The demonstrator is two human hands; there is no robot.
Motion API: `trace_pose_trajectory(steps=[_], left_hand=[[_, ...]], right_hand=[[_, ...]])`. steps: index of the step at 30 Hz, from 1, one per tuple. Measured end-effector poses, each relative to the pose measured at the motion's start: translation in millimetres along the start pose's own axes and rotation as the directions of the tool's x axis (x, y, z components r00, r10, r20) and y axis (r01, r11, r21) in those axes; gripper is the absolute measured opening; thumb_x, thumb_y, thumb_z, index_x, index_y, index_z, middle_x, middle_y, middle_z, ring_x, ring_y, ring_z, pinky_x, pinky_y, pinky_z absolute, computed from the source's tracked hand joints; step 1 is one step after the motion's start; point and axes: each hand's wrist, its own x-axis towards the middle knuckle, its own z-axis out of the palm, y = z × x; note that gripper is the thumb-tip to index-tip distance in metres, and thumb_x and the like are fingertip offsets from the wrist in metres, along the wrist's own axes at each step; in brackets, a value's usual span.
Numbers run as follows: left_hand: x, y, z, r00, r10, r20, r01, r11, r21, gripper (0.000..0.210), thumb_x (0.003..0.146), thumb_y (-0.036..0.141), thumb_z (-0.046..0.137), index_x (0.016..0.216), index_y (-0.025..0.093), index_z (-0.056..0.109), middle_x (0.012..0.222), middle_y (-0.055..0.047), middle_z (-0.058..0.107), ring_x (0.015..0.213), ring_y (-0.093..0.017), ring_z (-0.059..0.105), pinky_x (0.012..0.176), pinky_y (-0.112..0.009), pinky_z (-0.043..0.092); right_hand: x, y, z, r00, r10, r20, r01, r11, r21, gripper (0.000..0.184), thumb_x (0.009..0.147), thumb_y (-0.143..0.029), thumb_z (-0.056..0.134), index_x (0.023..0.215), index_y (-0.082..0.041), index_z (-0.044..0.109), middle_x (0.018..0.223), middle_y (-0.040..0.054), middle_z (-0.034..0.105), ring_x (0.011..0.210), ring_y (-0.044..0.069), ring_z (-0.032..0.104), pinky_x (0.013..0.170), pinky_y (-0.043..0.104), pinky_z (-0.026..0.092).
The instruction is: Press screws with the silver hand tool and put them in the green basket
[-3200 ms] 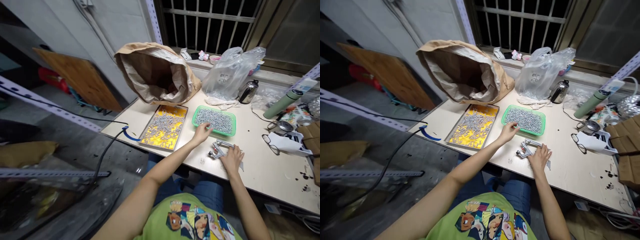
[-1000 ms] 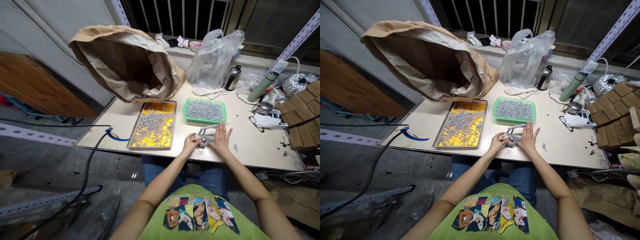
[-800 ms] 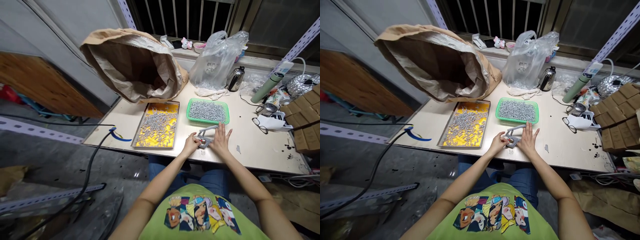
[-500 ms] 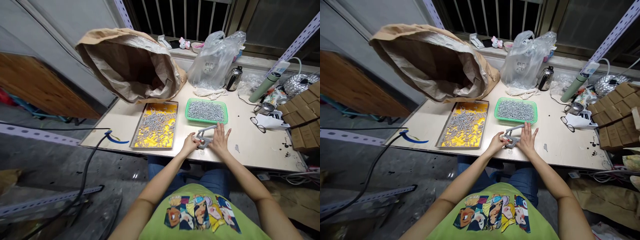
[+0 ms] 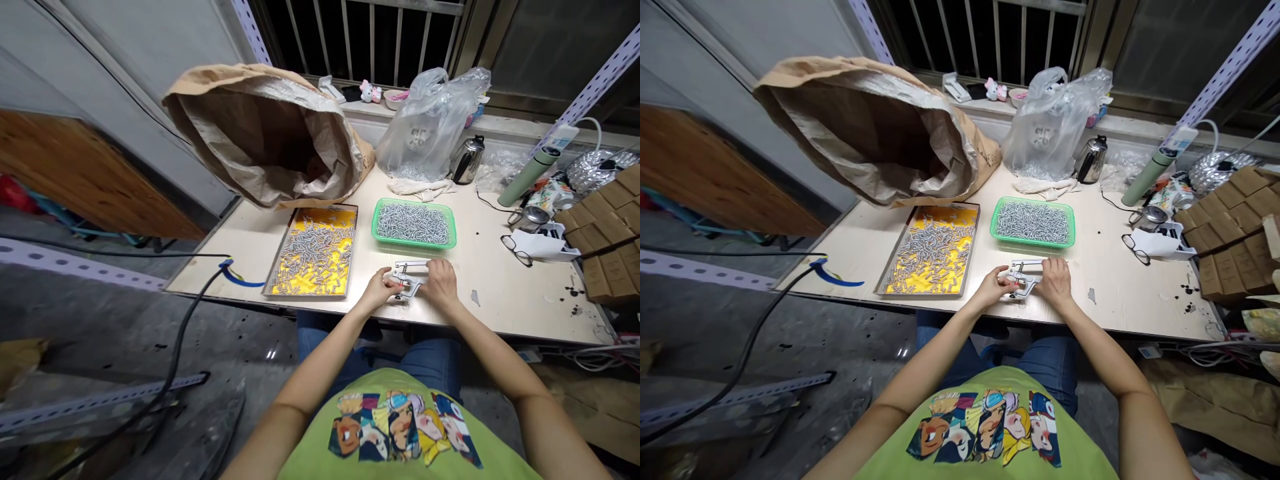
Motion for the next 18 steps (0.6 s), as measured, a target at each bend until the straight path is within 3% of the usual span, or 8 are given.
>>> trace_pose_trajectory(steps=[3,6,10,15,18], left_hand=[[-1.2,2.1,-2.6,0.998,-0.04,-0.056,0.037,0.998,-0.049,0.069,0.061,0.036,0.083,0.117,0.011,0.052,0.06,0.004,0.061,0.06,-0.012,0.061,0.063,-0.023,0.044],[-2.5,6.4,-1.8,0.988,-0.118,-0.097,0.113,0.992,-0.062,0.049,0.069,0.05,0.075,0.096,0.012,0.06,0.065,-0.002,0.065,0.058,-0.011,0.06,0.059,-0.022,0.042],[-5.5,12.4,5.1,0.975,-0.222,-0.003,0.221,0.972,-0.082,0.051,0.072,0.061,0.067,0.071,0.01,0.064,0.062,-0.006,0.065,0.051,-0.009,0.057,0.051,-0.021,0.037],[-7.3,13.0,11.3,0.952,-0.278,0.124,0.293,0.948,-0.125,0.043,0.056,0.048,0.082,0.061,0.009,0.066,0.052,-0.003,0.06,0.045,-0.007,0.048,0.048,-0.022,0.038],[-5.6,10.8,11.3,0.965,-0.236,0.115,0.244,0.968,-0.064,0.034,0.05,0.036,0.086,0.056,0.009,0.066,0.044,0.002,0.053,0.04,-0.004,0.038,0.045,-0.022,0.036]], right_hand=[[4.7,0.9,-6.2,0.986,0.058,0.154,-0.051,0.998,-0.049,0.041,0.084,-0.044,0.052,0.104,-0.01,0.059,0.098,0.0165,0.064,0.094,0.026,0.054,0.081,0.034,0.039],[10.1,3.1,-6.4,0.969,0.045,0.242,-0.03,0.997,-0.066,0.03,0.087,-0.037,0.049,0.095,-0.012,0.062,0.088,0.0144,0.067,0.085,0.024,0.058,0.07,0.029,0.037],[14.0,3.4,-3.5,0.958,0.006,0.286,0.01,0.998,-0.054,0.029,0.088,-0.04,0.047,0.086,-0.015,0.063,0.073,0.0094,0.067,0.068,0.02,0.058,0.058,0.026,0.032],[13.3,2.3,-5.0,0.975,-0.009,0.222,0.021,0.998,-0.053,0.03,0.088,-0.038,0.047,0.094,-0.013,0.063,0.088,0.0141,0.069,0.086,0.023,0.059,0.069,0.029,0.039],[8.7,6.7,-0.9,0.997,-0.038,0.066,0.04,0.999,-0.031,0.036,0.085,-0.046,0.051,0.093,-0.013,0.063,0.104,0.018,0.066,0.099,0.027,0.055,0.086,0.036,0.04]])
